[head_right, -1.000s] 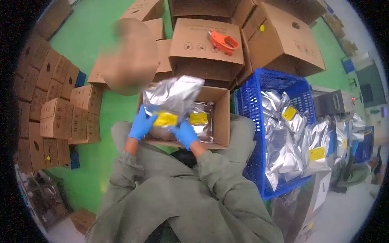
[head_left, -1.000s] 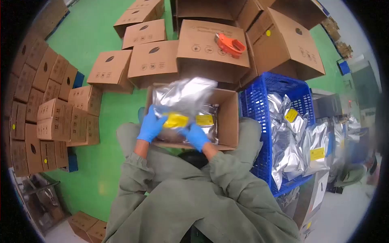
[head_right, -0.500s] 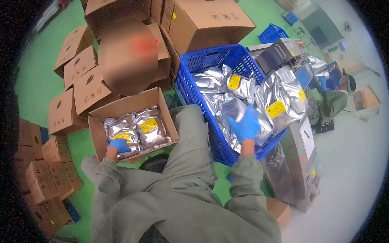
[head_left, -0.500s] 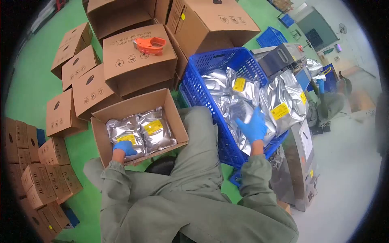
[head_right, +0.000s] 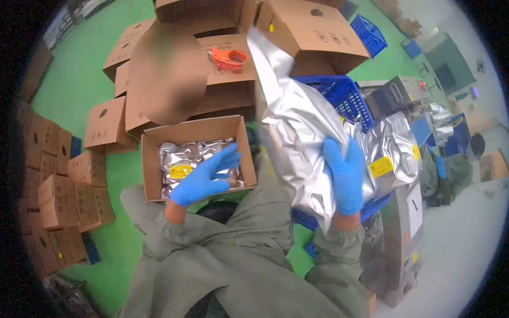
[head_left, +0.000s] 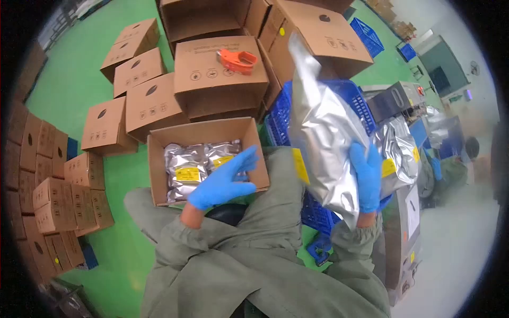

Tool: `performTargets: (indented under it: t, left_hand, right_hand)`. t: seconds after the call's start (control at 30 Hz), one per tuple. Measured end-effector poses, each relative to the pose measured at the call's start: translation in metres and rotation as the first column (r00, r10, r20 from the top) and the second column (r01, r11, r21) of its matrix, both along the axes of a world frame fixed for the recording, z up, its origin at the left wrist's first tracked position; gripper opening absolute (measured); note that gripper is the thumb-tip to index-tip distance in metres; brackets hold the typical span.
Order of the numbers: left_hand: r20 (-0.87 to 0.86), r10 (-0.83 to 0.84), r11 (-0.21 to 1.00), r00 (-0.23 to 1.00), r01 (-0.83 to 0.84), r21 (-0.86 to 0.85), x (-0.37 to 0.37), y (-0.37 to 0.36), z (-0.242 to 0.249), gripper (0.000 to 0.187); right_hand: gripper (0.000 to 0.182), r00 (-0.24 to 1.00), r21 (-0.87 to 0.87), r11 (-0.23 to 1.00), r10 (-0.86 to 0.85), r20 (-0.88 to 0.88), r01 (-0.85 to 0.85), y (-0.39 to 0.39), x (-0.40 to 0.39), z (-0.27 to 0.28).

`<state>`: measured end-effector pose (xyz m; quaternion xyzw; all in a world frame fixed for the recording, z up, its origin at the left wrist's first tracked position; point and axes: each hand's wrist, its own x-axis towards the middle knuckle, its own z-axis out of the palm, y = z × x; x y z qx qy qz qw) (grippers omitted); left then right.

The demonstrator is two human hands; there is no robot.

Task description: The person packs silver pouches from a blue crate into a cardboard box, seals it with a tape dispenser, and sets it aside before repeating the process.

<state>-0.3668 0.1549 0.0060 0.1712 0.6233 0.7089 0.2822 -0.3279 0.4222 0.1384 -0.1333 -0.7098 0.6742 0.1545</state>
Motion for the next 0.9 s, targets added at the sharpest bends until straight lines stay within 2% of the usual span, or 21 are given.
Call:
performTargets:
  t: [0.03, 0.07, 0.1, 0.13, 0.17, 0.23, 0.27, 0.33, 0.37, 0.43, 0.5, 0.57, 0.6, 0.63, 0.67, 0.7, 0.73, 0.77, 0.83, 0.87, 0.9]
  left_hand:
    - [-0.040, 0.067, 0.979, 0.997, -0.058, 0.196, -0.005, 0.008, 0.007, 0.074]
    - [-0.034, 0.147, 0.966, 0.989, -0.136, 0.222, -0.012, 0.012, 0.003, 0.076]
    - [-0.028, 0.227, 0.946, 0.973, -0.214, 0.244, -0.017, 0.011, -0.005, 0.078]
    - [0.291, 0.308, 0.881, 0.906, -0.387, 0.273, -0.009, 0.001, -0.008, 0.065]
    - [0.287, 0.334, 0.873, 0.898, -0.409, 0.266, -0.008, -0.010, -0.011, 0.065]
    - [0.412, 0.359, 0.794, 0.838, -0.506, 0.338, -0.013, -0.030, -0.022, 0.050]
    - [0.441, 0.400, 0.825, 0.803, -0.525, 0.208, -0.013, -0.037, -0.033, 0.042]
    - [0.385, 0.512, 0.781, 0.768, -0.603, 0.162, -0.007, -0.041, -0.048, 0.041]
    - [0.310, 0.595, 0.743, 0.742, -0.655, 0.141, -0.009, -0.043, -0.053, 0.040]
    - [0.218, 0.590, 0.768, 0.777, -0.624, 0.143, -0.012, -0.053, -0.036, 0.040]
    - [0.017, 0.646, 0.758, 0.763, -0.645, 0.099, -0.009, -0.060, -0.021, 0.042]
    - [0.019, 0.714, 0.682, 0.700, -0.701, 0.207, -0.012, -0.055, -0.019, 0.035]
    - [-0.217, 0.656, 0.753, 0.723, -0.647, 0.121, -0.021, -0.059, -0.027, 0.033]
    - [-0.435, 0.544, 0.802, 0.717, -0.597, 0.019, -0.027, -0.060, -0.037, 0.031]
    - [-0.350, 0.649, 0.745, 0.675, -0.658, 0.110, -0.027, -0.050, -0.062, 0.039]
    - [-0.345, 0.572, 0.721, 0.745, -0.656, -0.222, -0.024, -0.050, -0.083, 0.046]
    - [-0.313, 0.498, 0.618, 0.809, -0.584, -0.526, -0.022, -0.054, -0.105, 0.053]
    - [-0.214, 0.302, 0.591, 0.929, -0.358, -0.723, -0.014, -0.059, -0.142, 0.059]
    - [0.034, -0.060, 0.404, 0.998, 0.055, -0.913, 0.002, -0.063, -0.169, 0.067]
    - [0.144, -0.213, 0.286, 0.966, 0.203, -0.936, 0.000, -0.059, -0.167, 0.070]
    - [0.136, -0.252, 0.293, 0.958, 0.210, -0.933, -0.012, -0.059, -0.170, 0.070]
  right_hand:
    - [0.035, 0.951, 0.270, 0.921, 0.228, 0.209, -0.280, 0.027, -0.016, -0.028]
    - [0.038, 0.908, 0.003, 0.908, 0.419, -0.026, -0.419, 0.022, -0.021, -0.069]
    - [0.040, 0.806, -0.228, 0.782, 0.511, -0.298, -0.580, 0.006, -0.024, -0.097]
    - [0.042, 0.851, -0.351, 0.785, 0.520, -0.074, -0.510, -0.017, -0.038, -0.101]
    - [0.045, 0.835, -0.449, 0.792, 0.527, 0.159, -0.414, -0.038, -0.050, -0.104]
    - [0.047, 0.754, -0.672, 0.602, 0.650, 0.099, -0.430, -0.057, -0.062, -0.149]
    - [0.047, 0.739, -0.680, 0.590, 0.665, 0.103, -0.436, -0.075, -0.060, -0.157]
    - [0.047, 0.558, -0.237, 0.614, 0.787, 0.264, -0.753, -0.115, -0.053, -0.170]
    - [0.047, 0.557, -0.249, 0.613, 0.788, 0.263, -0.750, -0.126, -0.051, -0.173]
    - [0.059, 0.700, -0.396, 0.663, 0.711, 0.068, -0.635, -0.138, -0.050, -0.164]
    - [0.060, 0.832, -0.210, 0.818, 0.553, 0.036, -0.535, -0.141, -0.047, -0.130]
    - [0.064, 0.872, -0.199, 0.850, 0.486, -0.059, -0.487, -0.141, -0.054, -0.139]
    - [0.064, 0.875, -0.201, 0.853, 0.482, -0.055, -0.482, -0.140, -0.058, -0.152]
    - [0.058, 0.895, 0.019, 0.897, 0.442, -0.064, -0.442, -0.137, -0.062, -0.174]
    - [0.053, 0.911, 0.237, 0.896, 0.404, -0.080, -0.376, -0.134, -0.064, -0.197]
    - [0.053, 0.914, 0.239, 0.897, 0.400, -0.073, -0.373, -0.131, -0.057, -0.219]
    - [0.043, 0.881, 0.381, 0.795, 0.431, 0.193, -0.472, -0.129, -0.046, -0.241]
    - [0.034, 0.808, 0.476, 0.662, 0.386, 0.445, -0.579, -0.124, -0.037, -0.258]
    - [0.031, 0.400, 0.502, -0.123, 0.458, 0.794, -0.856, -0.106, -0.020, -0.282]
    - [0.031, 0.418, 0.503, -0.099, 0.433, 0.799, -0.858, -0.100, -0.013, -0.266]
    - [0.029, 0.667, 0.623, 0.283, 0.498, 0.555, -0.729, -0.098, -0.006, -0.230]
